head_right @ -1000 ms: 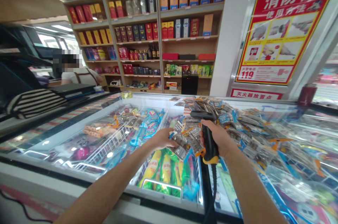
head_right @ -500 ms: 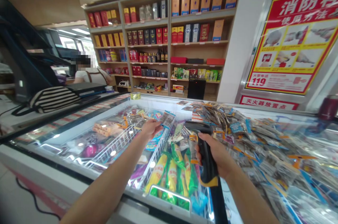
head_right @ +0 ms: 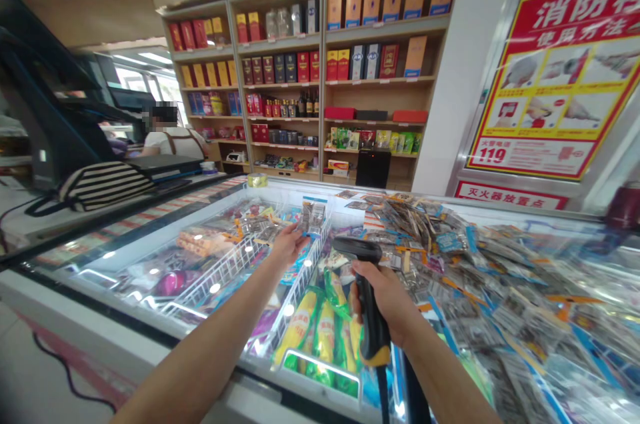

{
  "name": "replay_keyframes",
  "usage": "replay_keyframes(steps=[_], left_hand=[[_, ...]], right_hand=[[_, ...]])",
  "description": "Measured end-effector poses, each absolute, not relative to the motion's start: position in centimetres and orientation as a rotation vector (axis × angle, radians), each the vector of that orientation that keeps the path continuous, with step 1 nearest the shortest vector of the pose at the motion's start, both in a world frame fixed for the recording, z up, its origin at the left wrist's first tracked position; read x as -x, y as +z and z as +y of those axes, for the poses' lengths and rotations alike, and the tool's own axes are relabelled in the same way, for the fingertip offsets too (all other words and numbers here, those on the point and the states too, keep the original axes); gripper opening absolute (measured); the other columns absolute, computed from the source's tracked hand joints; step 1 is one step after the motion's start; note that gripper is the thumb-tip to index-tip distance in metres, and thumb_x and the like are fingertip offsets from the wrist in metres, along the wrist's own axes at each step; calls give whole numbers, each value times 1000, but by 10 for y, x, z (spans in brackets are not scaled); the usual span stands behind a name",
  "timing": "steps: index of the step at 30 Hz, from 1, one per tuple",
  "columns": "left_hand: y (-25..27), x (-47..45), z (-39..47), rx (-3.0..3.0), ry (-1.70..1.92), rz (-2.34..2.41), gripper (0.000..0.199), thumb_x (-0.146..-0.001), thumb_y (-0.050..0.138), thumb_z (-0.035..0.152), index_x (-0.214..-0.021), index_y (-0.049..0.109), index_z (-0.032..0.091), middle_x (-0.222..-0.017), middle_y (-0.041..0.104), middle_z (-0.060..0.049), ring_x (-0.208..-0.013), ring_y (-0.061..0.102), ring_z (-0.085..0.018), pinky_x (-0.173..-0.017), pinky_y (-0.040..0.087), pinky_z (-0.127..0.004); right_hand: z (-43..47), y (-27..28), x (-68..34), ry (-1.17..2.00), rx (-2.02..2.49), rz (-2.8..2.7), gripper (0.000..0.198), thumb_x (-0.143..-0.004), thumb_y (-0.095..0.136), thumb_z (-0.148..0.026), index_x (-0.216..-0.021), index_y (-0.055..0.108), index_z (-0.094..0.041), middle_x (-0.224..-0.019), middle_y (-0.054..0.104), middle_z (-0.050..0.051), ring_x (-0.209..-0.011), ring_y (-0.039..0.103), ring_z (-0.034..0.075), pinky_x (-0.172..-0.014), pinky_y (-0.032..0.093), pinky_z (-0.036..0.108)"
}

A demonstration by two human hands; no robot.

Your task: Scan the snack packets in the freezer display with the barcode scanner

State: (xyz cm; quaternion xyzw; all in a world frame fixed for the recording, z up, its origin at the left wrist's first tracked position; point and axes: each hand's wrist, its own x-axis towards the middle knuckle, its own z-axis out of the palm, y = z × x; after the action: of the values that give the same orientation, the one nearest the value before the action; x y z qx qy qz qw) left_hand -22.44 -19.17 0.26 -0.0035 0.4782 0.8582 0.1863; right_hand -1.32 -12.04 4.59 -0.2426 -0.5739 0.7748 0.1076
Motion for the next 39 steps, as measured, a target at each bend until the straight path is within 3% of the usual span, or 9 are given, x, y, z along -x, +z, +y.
replay_keyframes(steps=[14,32,36,39], left_hand=[[1,226,-190,25,2435,1368,33,-68,53,1,-99,49,13,-61,54,1,-51,54,-7,-59,48,-24],[-5,235,-184,-11,2436,1413,34,-69,47,1,-101,50,12,-62,55,0,-49,53,-6,-56,48,-22],[-6,245,-188,-68,2444,1628,33,-68,48,5,-100,53,13,-61,54,0,-48,52,-6,-57,48,-23],[-8,261,-203,-84,2338,2058,34,-68,48,8,-101,54,15,-65,56,-2,-52,54,-9,-57,47,-24]], right_hand=[[-121,53,12,2412,741,-1664,20,-74,47,-34,-67,49,-16,-44,50,-3,-31,44,8,-30,39,20],[-119,65,21,2477,641,-1636,19,-74,47,-35,-69,49,-16,-49,51,-3,-34,46,8,-31,41,20],[-105,65,13,2426,667,-1658,23,-73,49,-37,-66,50,-15,-51,52,-2,-35,47,8,-32,42,20],[-89,65,4,2348,730,-1635,23,-74,47,-37,-64,49,-15,-51,53,-1,-36,47,8,-31,41,19]])
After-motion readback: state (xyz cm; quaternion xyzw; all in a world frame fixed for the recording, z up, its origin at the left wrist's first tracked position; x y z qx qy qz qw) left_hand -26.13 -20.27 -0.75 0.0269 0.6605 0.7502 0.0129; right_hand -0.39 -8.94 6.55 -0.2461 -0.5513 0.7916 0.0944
